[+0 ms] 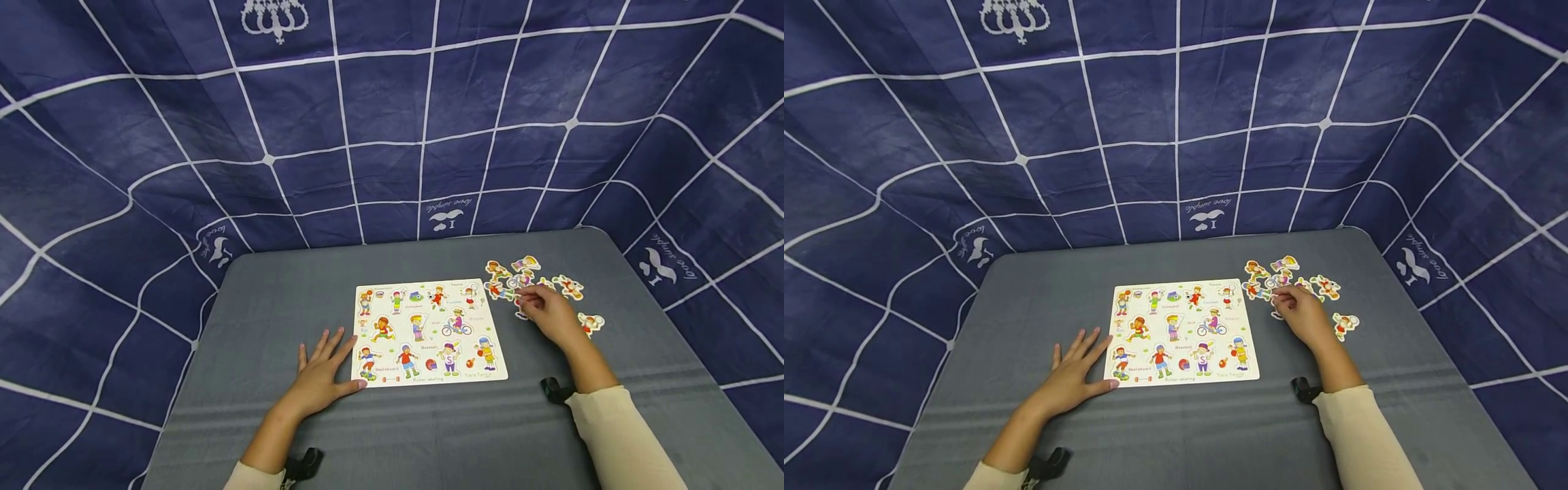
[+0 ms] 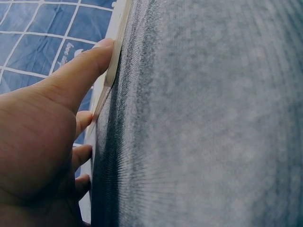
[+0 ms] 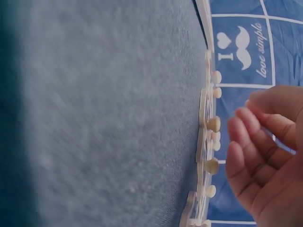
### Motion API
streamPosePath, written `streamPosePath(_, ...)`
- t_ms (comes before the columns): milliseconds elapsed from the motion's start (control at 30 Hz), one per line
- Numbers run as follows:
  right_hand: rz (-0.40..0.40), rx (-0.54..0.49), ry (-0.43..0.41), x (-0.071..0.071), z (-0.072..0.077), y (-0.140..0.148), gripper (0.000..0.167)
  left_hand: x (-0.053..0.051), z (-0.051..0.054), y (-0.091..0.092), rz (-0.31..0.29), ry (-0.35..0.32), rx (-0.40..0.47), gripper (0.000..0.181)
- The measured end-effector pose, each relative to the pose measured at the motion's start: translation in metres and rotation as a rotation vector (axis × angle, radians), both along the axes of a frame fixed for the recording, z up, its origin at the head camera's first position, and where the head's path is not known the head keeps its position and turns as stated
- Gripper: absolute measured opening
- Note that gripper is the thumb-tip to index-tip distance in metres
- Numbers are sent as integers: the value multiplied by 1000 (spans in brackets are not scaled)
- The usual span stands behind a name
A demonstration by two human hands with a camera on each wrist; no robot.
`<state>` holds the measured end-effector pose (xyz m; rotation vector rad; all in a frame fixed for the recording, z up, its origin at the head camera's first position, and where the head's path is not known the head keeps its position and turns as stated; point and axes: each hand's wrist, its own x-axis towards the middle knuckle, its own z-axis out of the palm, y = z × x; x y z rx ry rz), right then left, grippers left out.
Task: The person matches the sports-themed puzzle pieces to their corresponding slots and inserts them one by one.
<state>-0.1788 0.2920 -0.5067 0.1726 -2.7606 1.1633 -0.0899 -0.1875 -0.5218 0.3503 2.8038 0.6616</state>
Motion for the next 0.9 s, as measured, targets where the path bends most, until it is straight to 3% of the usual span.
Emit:
streamPosePath(233,-6,114,-62,-6,4,5,19,0,0,0,-5,2,4,95)
streamPosePath(600,2,231,-93,-13,8,8,15,-1,0,-1,-6,6,2,96)
streamPosePath(900,15,246,-102,-17,6,8,11,1,1,-1,3,7,8,95)
